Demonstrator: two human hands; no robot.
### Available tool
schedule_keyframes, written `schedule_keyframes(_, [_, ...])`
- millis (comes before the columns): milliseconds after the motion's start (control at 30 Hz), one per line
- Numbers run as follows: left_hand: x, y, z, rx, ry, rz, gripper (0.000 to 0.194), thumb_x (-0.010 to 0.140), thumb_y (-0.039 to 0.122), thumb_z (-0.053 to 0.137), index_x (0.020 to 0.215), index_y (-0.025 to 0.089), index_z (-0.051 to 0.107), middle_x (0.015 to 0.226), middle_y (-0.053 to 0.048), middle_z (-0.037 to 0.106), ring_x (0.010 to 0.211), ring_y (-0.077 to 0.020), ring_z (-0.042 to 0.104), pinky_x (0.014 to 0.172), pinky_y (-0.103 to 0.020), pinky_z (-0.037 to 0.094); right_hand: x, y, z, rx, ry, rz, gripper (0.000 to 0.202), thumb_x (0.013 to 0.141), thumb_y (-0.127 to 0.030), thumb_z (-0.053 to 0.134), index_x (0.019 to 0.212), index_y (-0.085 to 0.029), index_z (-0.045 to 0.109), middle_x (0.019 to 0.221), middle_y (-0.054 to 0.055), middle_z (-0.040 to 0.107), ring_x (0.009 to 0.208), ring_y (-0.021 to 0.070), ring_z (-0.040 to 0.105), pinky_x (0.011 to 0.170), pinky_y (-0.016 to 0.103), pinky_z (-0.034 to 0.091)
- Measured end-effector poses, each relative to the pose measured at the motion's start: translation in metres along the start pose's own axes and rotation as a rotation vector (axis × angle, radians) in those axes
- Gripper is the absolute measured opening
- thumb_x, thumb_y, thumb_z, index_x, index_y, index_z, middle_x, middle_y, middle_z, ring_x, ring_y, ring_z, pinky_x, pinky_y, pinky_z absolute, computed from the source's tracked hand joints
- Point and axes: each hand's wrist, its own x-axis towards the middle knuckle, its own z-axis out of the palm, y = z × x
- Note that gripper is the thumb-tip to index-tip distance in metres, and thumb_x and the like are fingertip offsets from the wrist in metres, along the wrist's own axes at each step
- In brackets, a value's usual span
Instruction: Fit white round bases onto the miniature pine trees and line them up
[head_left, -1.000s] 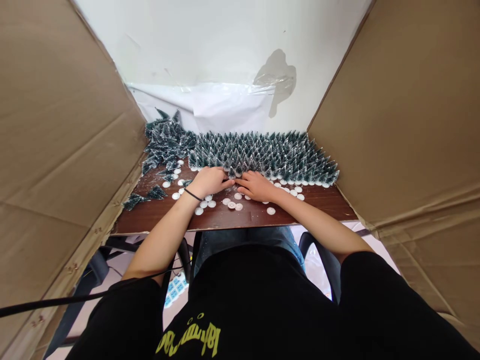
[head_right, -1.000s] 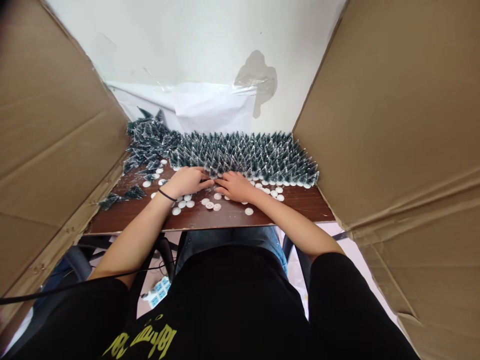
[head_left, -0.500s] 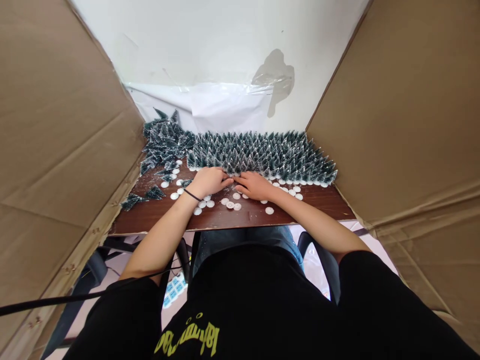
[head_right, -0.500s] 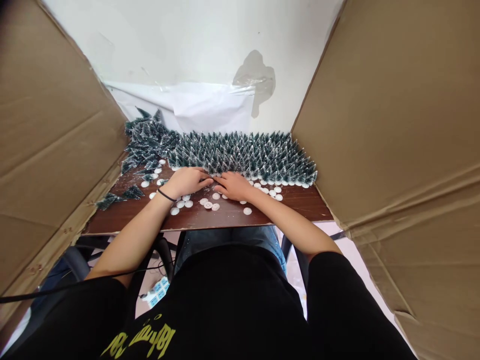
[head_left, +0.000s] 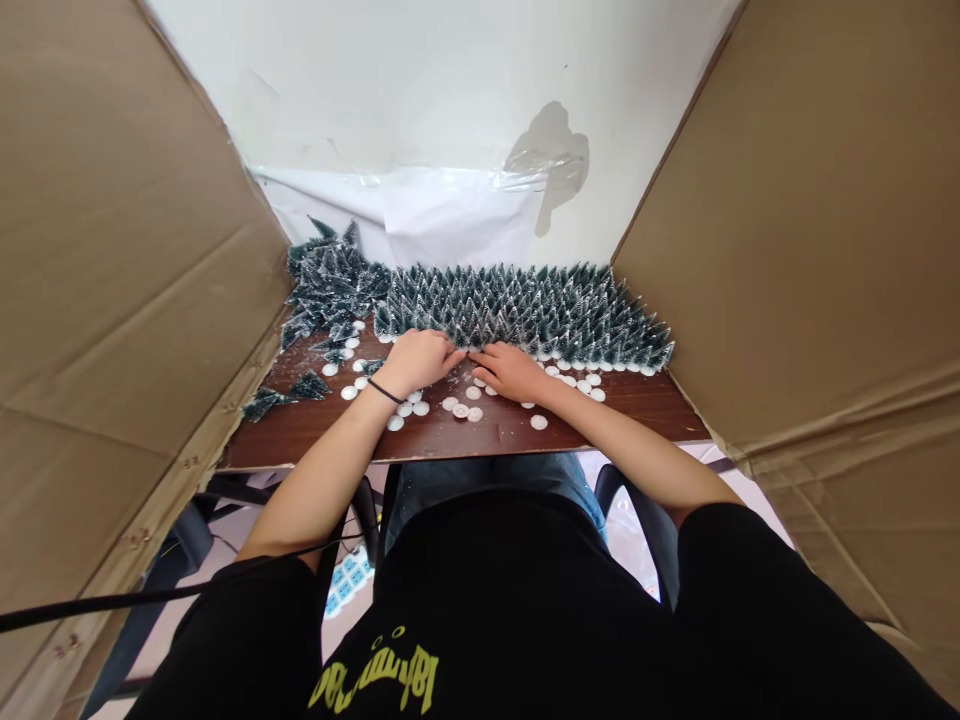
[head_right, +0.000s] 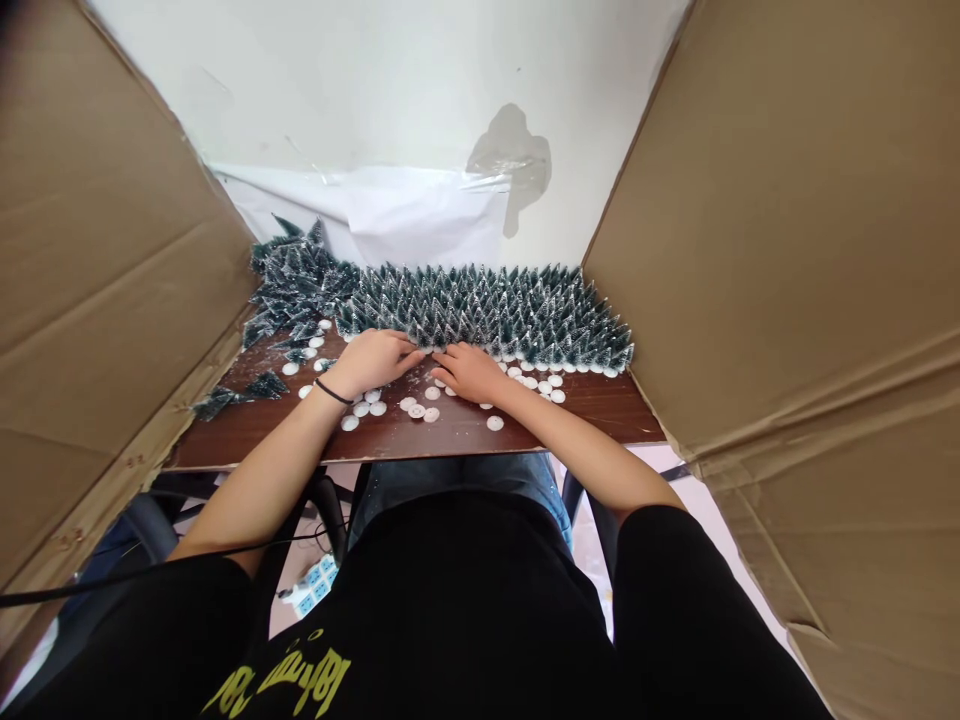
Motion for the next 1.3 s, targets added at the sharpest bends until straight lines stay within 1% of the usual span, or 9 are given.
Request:
schedule_keyframes(167, [-0.005,-0.016,-0.016,-0.216,0.266,-0.015,0.05,0.099,0.04,0.037,0.083,0.017,0.078,0.091,-0.009,0.074,0.091,-0.0226,0.067,0.086,-0.033,0.051,0.001,0.004,0.002,0.039,0.019,-0.026,0.048,0.106,-0.041,0.037,0.138,-0.014,0.059,0.115,0.015,0.067,0.103,0.0249,0.057,0.093,0.039,0.044])
schedule_keyframes(233, [-0.007,-0.03,-0.02,-0.273,0.267,-0.014,0.043,0.096,0.039,0.042,0.092,0.017,0.079,0.099,-0.009,0.075,0.097,-0.0228,0.066,0.092,-0.034,0.051,0.001,0.004,0.002,0.064,0.021,-0.035,0.048,0.106,-0.042,0.036,0.138,-0.014,0.059,0.116,0.016,0.067,0.104,0.0253,0.057,0.094,0.04,0.044])
schedule_keyframes(300, [-0.007,-0.042,-0.021,-0.236,0.203,-0.041,0.038,0.092,0.038,0.047,0.104,0.019,0.078,0.111,-0.009,0.073,0.105,-0.025,0.065,0.096,-0.036,0.05,0.001,0.005,0.001,0.08,0.014,-0.039,0.049,0.106,-0.042,0.035,0.138,-0.013,0.059,0.117,0.016,0.067,0.105,0.0254,0.057,0.094,0.04,0.044])
schedule_keyframes(433, [-0.004,-0.054,-0.019,-0.101,-0.076,0.022,0.045,0.081,0.038,0.06,0.123,0.025,0.071,0.123,-0.007,0.069,0.114,-0.0285,0.063,0.095,-0.036,0.05,0.001,0.007,0.002,0.09,0.022,-0.049,0.048,0.106,-0.042,0.035,0.136,-0.013,0.06,0.115,0.016,0.068,0.103,0.0249,0.057,0.093,0.039,0.045])
schedule_keyframes(633, [0.004,-0.054,-0.007,-0.304,-0.285,0.202,0.037,0.083,0.038,0.058,0.114,0.024,0.074,0.114,-0.003,0.075,0.099,-0.0193,0.069,0.087,-0.026,0.05,0.001,0.01,0.006,0.1,0.064,-0.078,0.045,0.106,-0.041,0.036,0.132,-0.014,0.062,0.113,0.013,0.069,0.101,0.0231,0.058,0.092,0.037,0.044])
schedule_keyframes(767, [0.006,-0.057,0.005,-0.326,-0.174,0.152,0.032,0.088,0.037,0.054,0.105,0.022,0.077,0.104,-0.004,0.078,0.087,-0.0172,0.071,0.081,-0.026,0.05,0.0,0.011,0.007,0.113,0.097,-0.09,0.042,0.106,-0.039,0.038,0.129,-0.014,0.064,0.11,0.013,0.07,0.099,0.0231,0.059,0.089,0.037,0.045])
schedule_keyframes(900, [0.004,-0.055,0.009,-0.348,-0.061,0.222,0.026,0.087,0.032,0.056,0.095,0.02,0.078,0.099,-0.004,0.079,0.084,-0.0163,0.07,0.079,-0.025,0.049,-0.002,0.011,0.007,0.098,0.138,-0.122,0.042,0.105,-0.038,0.039,0.127,-0.014,0.065,0.107,0.014,0.07,0.097,0.0235,0.059,0.086,0.036,0.045])
schedule_keyframes(1100, [0.002,-0.05,0.006,-0.343,-0.026,0.271,0.023,0.088,0.027,0.055,0.086,0.019,0.077,0.093,-0.003,0.078,0.078,-0.0145,0.068,0.075,-0.023,0.047,-0.002,0.008,0.001,0.006,0.14,-0.166,0.044,0.105,-0.038,0.039,0.128,-0.012,0.065,0.107,0.015,0.071,0.097,0.0246,0.058,0.082,0.036,0.044])
schedule_keyframes(1300, [0.003,-0.046,0.013,-0.345,0.025,0.303,0.025,0.091,0.032,0.057,0.086,0.018,0.076,0.089,-0.004,0.076,0.074,-0.0141,0.066,0.07,-0.023,0.045,0.007,-0.014,-0.008,-0.027,0.182,-0.131,0.047,0.103,-0.043,0.044,0.138,-0.013,0.056,0.113,0.015,0.072,0.102,0.0263,0.057,0.083,0.037,0.043])
